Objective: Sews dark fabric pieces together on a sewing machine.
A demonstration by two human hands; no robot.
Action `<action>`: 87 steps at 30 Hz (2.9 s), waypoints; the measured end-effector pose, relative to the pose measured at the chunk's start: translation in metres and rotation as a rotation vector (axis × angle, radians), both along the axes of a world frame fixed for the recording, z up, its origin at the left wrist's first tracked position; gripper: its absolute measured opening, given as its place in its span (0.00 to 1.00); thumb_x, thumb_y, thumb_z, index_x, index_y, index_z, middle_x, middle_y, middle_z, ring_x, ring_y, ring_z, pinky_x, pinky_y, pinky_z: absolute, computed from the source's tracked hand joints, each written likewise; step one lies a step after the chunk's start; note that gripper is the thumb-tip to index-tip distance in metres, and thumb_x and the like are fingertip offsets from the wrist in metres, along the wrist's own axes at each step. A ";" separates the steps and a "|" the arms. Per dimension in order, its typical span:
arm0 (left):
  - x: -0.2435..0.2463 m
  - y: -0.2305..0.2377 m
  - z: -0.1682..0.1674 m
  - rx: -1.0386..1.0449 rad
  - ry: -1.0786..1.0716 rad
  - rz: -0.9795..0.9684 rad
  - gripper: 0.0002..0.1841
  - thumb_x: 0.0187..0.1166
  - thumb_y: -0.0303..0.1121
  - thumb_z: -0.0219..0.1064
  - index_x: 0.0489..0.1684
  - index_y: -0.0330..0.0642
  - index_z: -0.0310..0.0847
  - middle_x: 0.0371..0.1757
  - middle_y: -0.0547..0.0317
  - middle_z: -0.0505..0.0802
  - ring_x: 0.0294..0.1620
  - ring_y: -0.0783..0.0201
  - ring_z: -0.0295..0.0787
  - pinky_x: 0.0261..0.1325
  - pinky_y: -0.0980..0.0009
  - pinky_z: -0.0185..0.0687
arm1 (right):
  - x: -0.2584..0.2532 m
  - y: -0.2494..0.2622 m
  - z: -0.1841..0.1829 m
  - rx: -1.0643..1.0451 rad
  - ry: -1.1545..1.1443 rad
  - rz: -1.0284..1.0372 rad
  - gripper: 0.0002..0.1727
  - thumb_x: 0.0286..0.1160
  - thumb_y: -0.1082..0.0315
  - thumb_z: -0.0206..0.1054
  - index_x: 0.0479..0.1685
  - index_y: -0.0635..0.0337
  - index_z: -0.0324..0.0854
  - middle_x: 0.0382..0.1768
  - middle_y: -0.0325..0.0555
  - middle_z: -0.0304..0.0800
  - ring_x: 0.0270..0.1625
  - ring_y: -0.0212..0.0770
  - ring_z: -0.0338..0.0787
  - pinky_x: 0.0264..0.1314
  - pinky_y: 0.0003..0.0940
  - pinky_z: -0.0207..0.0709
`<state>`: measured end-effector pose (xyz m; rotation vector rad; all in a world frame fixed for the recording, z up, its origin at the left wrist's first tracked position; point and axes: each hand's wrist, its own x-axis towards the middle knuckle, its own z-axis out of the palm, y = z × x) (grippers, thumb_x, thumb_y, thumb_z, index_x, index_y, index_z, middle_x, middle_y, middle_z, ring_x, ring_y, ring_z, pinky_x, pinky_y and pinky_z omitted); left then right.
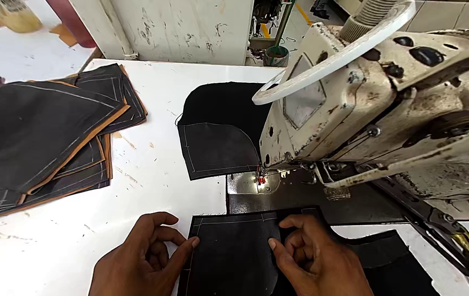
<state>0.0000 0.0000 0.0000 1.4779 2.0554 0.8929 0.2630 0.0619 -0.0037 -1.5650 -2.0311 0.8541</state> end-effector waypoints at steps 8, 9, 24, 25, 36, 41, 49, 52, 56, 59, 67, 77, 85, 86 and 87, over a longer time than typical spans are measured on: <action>0.041 0.026 0.007 0.254 0.315 -0.703 0.16 0.88 0.25 0.54 0.65 0.39 0.85 0.72 0.47 0.88 0.77 0.50 0.82 0.84 0.50 0.71 | 0.005 -0.001 -0.005 0.205 -0.186 0.044 0.15 0.78 0.48 0.69 0.49 0.43 0.96 0.29 0.37 0.85 0.23 0.33 0.79 0.22 0.32 0.72; 0.049 0.033 0.000 0.305 0.320 -0.802 0.16 0.89 0.25 0.52 0.66 0.38 0.84 0.74 0.48 0.86 0.80 0.51 0.79 0.88 0.50 0.66 | 0.005 -0.001 -0.005 0.204 -0.190 0.046 0.15 0.78 0.49 0.69 0.49 0.43 0.96 0.30 0.38 0.85 0.24 0.34 0.80 0.23 0.33 0.73; 0.040 0.062 -0.038 0.372 0.431 -0.966 0.27 0.93 0.50 0.48 0.80 0.41 0.74 0.82 0.51 0.80 0.87 0.56 0.69 0.91 0.58 0.59 | 0.043 0.028 -0.037 0.483 -0.330 0.406 0.35 0.91 0.38 0.42 0.87 0.49 0.71 0.87 0.38 0.72 0.91 0.41 0.65 0.92 0.46 0.59; 0.038 0.066 -0.037 0.369 0.437 -0.964 0.27 0.93 0.50 0.47 0.80 0.42 0.74 0.82 0.52 0.80 0.88 0.57 0.69 0.92 0.59 0.59 | 0.042 0.034 -0.037 0.495 -0.334 0.408 0.36 0.91 0.38 0.42 0.87 0.48 0.71 0.86 0.37 0.73 0.91 0.39 0.65 0.92 0.46 0.59; 0.026 0.102 -0.030 0.359 0.481 -1.000 0.28 0.93 0.51 0.47 0.80 0.43 0.76 0.82 0.56 0.79 0.89 0.62 0.65 0.92 0.64 0.57 | 0.033 0.062 -0.034 0.483 -0.388 0.380 0.37 0.90 0.36 0.39 0.85 0.46 0.73 0.87 0.36 0.72 0.92 0.35 0.63 0.93 0.42 0.56; 0.025 0.105 -0.030 0.360 0.477 -0.996 0.27 0.93 0.51 0.48 0.80 0.44 0.77 0.83 0.57 0.79 0.89 0.63 0.65 0.91 0.66 0.58 | 0.032 0.065 -0.034 0.493 -0.391 0.377 0.37 0.90 0.36 0.39 0.86 0.46 0.73 0.86 0.36 0.73 0.92 0.35 0.63 0.94 0.42 0.56; 0.025 0.105 -0.029 0.366 0.484 -0.982 0.27 0.92 0.51 0.48 0.80 0.45 0.77 0.80 0.55 0.80 0.87 0.62 0.68 0.89 0.67 0.61 | 0.031 0.067 -0.033 0.488 -0.384 0.385 0.37 0.90 0.36 0.40 0.85 0.48 0.74 0.86 0.38 0.72 0.92 0.35 0.62 0.94 0.42 0.54; 0.024 0.105 -0.028 0.374 0.490 -0.984 0.27 0.92 0.50 0.49 0.79 0.45 0.78 0.79 0.54 0.81 0.87 0.62 0.68 0.90 0.66 0.60 | 0.032 0.067 -0.033 0.486 -0.384 0.385 0.37 0.90 0.36 0.40 0.86 0.47 0.73 0.87 0.38 0.71 0.92 0.35 0.61 0.95 0.43 0.54; 0.025 0.106 -0.028 0.375 0.483 -0.984 0.27 0.92 0.50 0.50 0.79 0.45 0.79 0.79 0.55 0.82 0.86 0.62 0.68 0.90 0.66 0.61 | 0.032 0.068 -0.032 0.490 -0.387 0.391 0.37 0.91 0.36 0.40 0.86 0.48 0.73 0.87 0.38 0.71 0.92 0.36 0.61 0.95 0.43 0.54; 0.023 0.109 -0.028 0.378 0.461 -0.978 0.26 0.92 0.50 0.51 0.78 0.45 0.79 0.78 0.55 0.82 0.86 0.63 0.69 0.90 0.67 0.61 | 0.032 0.072 -0.033 0.485 -0.380 0.397 0.37 0.90 0.36 0.40 0.85 0.48 0.74 0.86 0.38 0.72 0.93 0.35 0.60 0.95 0.42 0.53; 0.022 0.118 -0.027 0.381 0.458 -0.960 0.26 0.91 0.50 0.51 0.77 0.45 0.81 0.77 0.57 0.83 0.85 0.65 0.70 0.91 0.66 0.59 | 0.031 0.085 -0.032 0.492 -0.373 0.415 0.37 0.90 0.36 0.40 0.84 0.48 0.75 0.83 0.39 0.77 0.92 0.37 0.61 0.95 0.41 0.53; 0.011 0.125 -0.018 0.321 0.412 -1.045 0.21 0.92 0.46 0.50 0.67 0.45 0.84 0.75 0.59 0.84 0.85 0.66 0.70 0.89 0.69 0.62 | 0.042 -0.001 0.004 0.349 -0.372 0.293 0.29 0.89 0.46 0.58 0.76 0.59 0.80 0.77 0.51 0.83 0.82 0.50 0.80 0.84 0.48 0.71; -0.002 0.129 -0.025 0.416 0.436 -1.227 0.24 0.92 0.48 0.50 0.76 0.46 0.81 0.79 0.54 0.82 0.88 0.60 0.68 0.93 0.63 0.57 | 0.076 -0.033 -0.004 0.138 -0.421 0.129 0.43 0.83 0.37 0.59 0.83 0.66 0.72 0.85 0.63 0.70 0.88 0.63 0.68 0.91 0.58 0.57; -0.001 0.130 -0.025 0.418 0.439 -1.219 0.24 0.92 0.48 0.51 0.76 0.46 0.81 0.79 0.54 0.82 0.87 0.61 0.68 0.93 0.63 0.57 | 0.077 -0.032 -0.007 0.126 -0.429 0.132 0.44 0.84 0.36 0.58 0.84 0.66 0.70 0.86 0.63 0.68 0.89 0.63 0.66 0.91 0.58 0.56; -0.001 0.131 -0.025 0.417 0.447 -1.209 0.24 0.92 0.48 0.51 0.76 0.47 0.81 0.79 0.55 0.82 0.87 0.61 0.68 0.93 0.62 0.57 | 0.078 -0.030 -0.009 0.125 -0.433 0.136 0.44 0.84 0.36 0.57 0.85 0.66 0.70 0.87 0.63 0.67 0.90 0.63 0.65 0.92 0.58 0.55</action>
